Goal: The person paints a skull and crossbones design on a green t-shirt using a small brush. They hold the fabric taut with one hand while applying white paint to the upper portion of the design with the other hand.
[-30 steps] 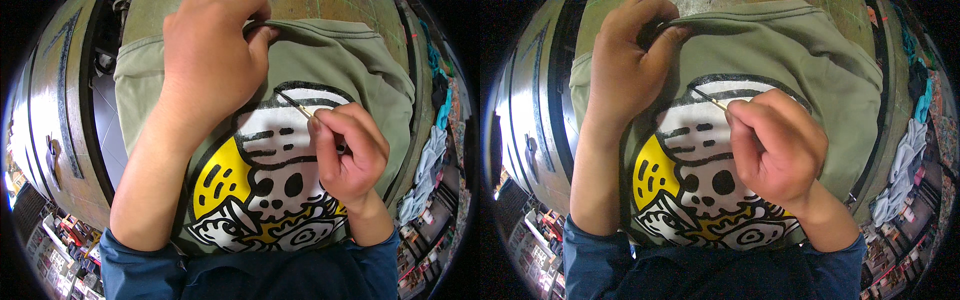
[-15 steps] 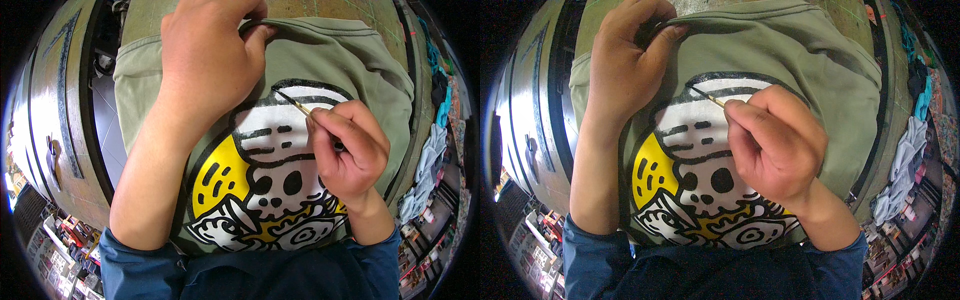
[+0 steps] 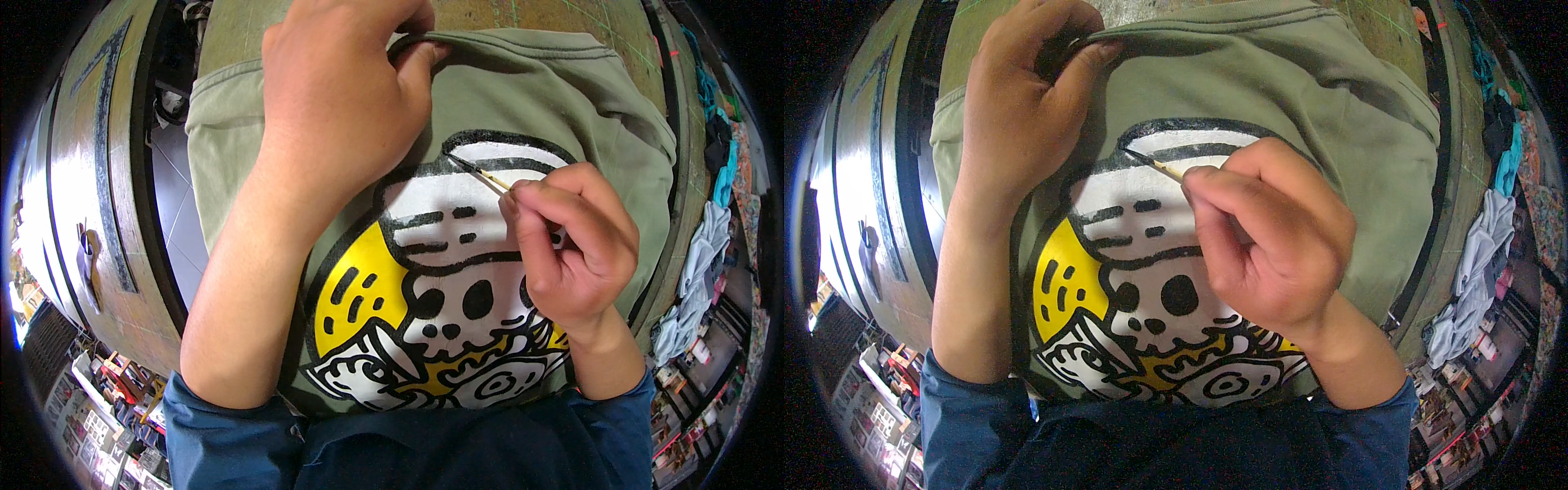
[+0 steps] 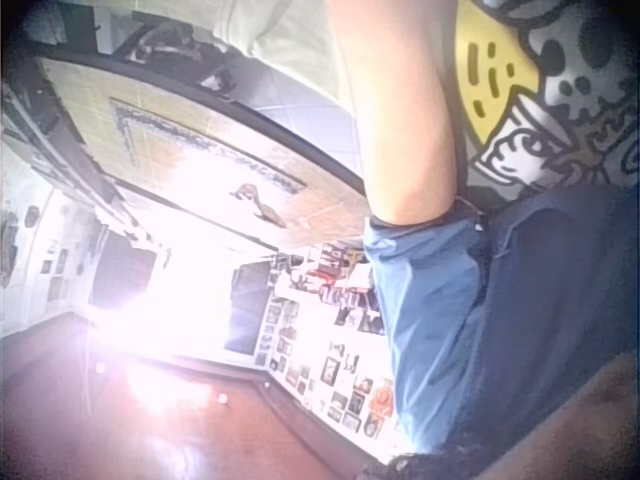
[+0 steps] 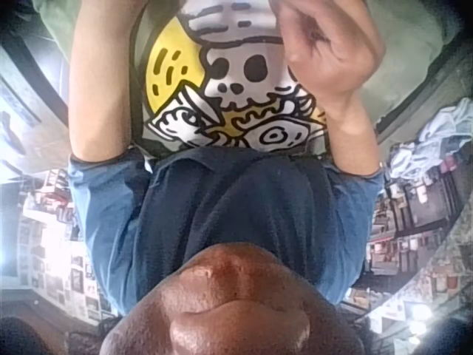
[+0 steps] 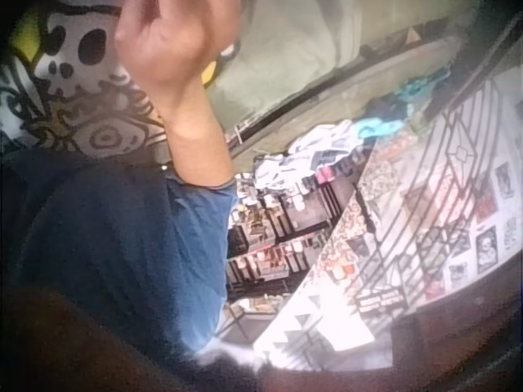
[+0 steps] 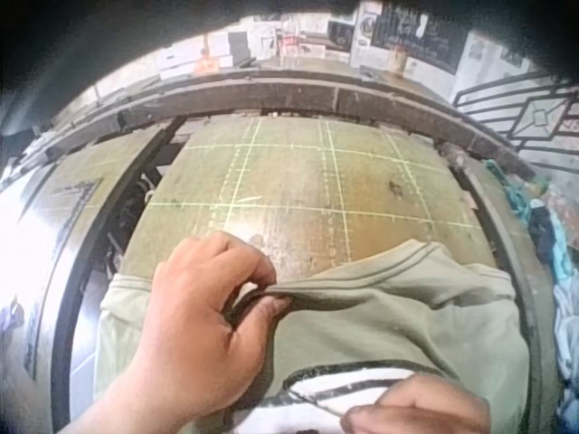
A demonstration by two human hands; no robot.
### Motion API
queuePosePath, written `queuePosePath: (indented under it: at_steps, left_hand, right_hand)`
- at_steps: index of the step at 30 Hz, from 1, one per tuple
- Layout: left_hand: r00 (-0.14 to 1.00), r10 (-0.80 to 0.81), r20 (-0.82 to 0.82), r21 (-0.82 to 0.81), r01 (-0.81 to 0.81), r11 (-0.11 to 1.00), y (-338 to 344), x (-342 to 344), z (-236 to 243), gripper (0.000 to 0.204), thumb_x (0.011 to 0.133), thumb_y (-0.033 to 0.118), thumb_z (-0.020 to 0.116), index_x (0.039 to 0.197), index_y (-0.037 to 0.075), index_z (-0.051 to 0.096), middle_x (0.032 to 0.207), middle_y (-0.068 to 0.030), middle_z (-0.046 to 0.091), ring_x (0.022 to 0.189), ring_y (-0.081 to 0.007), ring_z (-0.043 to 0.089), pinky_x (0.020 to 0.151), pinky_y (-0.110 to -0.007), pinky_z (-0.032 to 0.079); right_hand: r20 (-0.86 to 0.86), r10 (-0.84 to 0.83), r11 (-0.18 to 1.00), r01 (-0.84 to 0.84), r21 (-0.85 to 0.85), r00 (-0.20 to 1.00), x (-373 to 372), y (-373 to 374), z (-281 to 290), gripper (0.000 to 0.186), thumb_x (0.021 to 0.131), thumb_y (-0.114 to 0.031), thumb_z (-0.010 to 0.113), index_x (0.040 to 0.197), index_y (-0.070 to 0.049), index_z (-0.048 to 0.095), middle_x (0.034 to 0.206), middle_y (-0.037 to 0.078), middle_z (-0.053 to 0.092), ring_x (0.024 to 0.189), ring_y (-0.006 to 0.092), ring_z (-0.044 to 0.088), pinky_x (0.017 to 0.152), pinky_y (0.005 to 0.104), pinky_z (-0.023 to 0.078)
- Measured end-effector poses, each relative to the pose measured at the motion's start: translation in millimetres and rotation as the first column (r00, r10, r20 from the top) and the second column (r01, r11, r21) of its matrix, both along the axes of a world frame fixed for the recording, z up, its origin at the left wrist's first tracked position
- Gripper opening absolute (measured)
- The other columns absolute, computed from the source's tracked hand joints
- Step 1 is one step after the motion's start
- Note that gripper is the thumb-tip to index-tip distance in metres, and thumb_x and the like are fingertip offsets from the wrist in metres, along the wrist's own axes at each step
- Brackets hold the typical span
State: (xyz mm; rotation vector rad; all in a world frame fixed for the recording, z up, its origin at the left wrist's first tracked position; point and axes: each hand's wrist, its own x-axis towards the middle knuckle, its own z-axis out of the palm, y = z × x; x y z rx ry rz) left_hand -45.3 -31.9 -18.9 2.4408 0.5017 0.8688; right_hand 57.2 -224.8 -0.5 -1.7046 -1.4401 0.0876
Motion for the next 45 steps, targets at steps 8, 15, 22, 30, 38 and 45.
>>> queuePosePath:
  at_steps: [8, 15, 22, 30, 38, 45]
  left_hand:
    - [1.000, -0.003, 0.005, 0.004, 0.003, 1.000, 1.3, -0.7, -1.2, 0.014, 0.076, 0.002, 0.073, 0.084, 0.003, 0.062, 0.081, -0.0138, 0.058, 0.079, -0.0358, 0.054, 0.071, -0.043, 0.041]
    - [1.000, -0.009, 0.007, 0.001, 0.009, 1.000, 1.5, -1.2, -1.6, 0.014, 0.076, 0.002, 0.073, 0.084, 0.003, 0.062, 0.080, -0.0137, 0.057, 0.078, -0.0353, 0.054, 0.071, -0.042, 0.041]
    - [1.000, -0.008, 0.008, -0.003, 0.008, 1.000, 1.6, -1.5, -1.2, 0.014, 0.076, 0.002, 0.073, 0.084, 0.003, 0.062, 0.080, -0.0136, 0.057, 0.077, -0.0349, 0.054, 0.070, -0.042, 0.040]
    - [1.000, -0.011, 0.000, -0.016, 0.011, 1.000, 1.2, -1.5, -1.4, 0.014, 0.076, 0.002, 0.073, 0.084, 0.003, 0.062, 0.079, -0.0135, 0.056, 0.077, -0.0343, 0.053, 0.070, -0.041, 0.040]
    - [1.000, 0.007, 0.005, -0.062, -0.006, 0.998, -0.7, -1.0, -2.2, 0.014, 0.076, 0.002, 0.073, 0.084, 0.003, 0.061, 0.078, -0.0134, 0.056, 0.076, -0.0338, 0.053, 0.070, -0.041, 0.040]
    - [0.998, -0.054, -0.042, -0.022, 0.053, 0.998, 5.7, -2.0, 0.3, 0.013, 0.082, 0.004, 0.073, 0.092, 0.003, 0.065, 0.084, -0.0101, 0.061, 0.078, -0.0242, 0.060, 0.073, -0.034, 0.045]
  right_hand:
    - [-0.024, -0.029, 0.999, 0.028, -0.044, 0.999, -1.7, -0.5, 0.9, 0.018, 0.074, 0.011, 0.071, 0.089, 0.001, 0.070, 0.071, 0.012, 0.061, 0.058, 0.0239, 0.059, 0.052, 0.0304, 0.047]
    - [0.009, -0.017, 0.998, 0.017, -0.056, 1.000, 0.2, -0.3, 3.5, 0.016, 0.075, 0.011, 0.071, 0.087, 0.001, 0.069, 0.071, 0.012, 0.061, 0.057, 0.0240, 0.059, 0.053, 0.0303, 0.047]
    - [-0.028, -0.014, 0.999, 0.014, -0.029, 1.000, 0.6, -0.4, 0.5, 0.015, 0.075, 0.010, 0.070, 0.087, 0.001, 0.069, 0.070, 0.011, 0.060, 0.057, 0.0231, 0.058, 0.052, 0.0301, 0.046]
    - [-0.034, -0.024, 1.000, 0.023, -0.018, 0.999, 0.8, -1.2, -0.1, 0.016, 0.073, 0.010, 0.070, 0.086, 0.000, 0.068, 0.070, 0.011, 0.059, 0.056, 0.0230, 0.057, 0.051, 0.0301, 0.046]
    - [-0.042, -0.025, 1.000, 0.025, 0.000, 0.999, 1.1, -0.1, -1.4, 0.015, 0.075, 0.009, 0.070, 0.086, 0.001, 0.068, 0.071, 0.011, 0.060, 0.058, 0.0224, 0.058, 0.052, 0.0295, 0.046]
    - [-0.059, 0.073, 0.996, -0.075, -0.037, 0.996, 7.4, -2.9, 1.7, 0.016, 0.080, 0.013, 0.067, 0.094, 0.006, 0.069, 0.076, 0.011, 0.063, 0.061, 0.0136, 0.059, 0.051, 0.0225, 0.044]
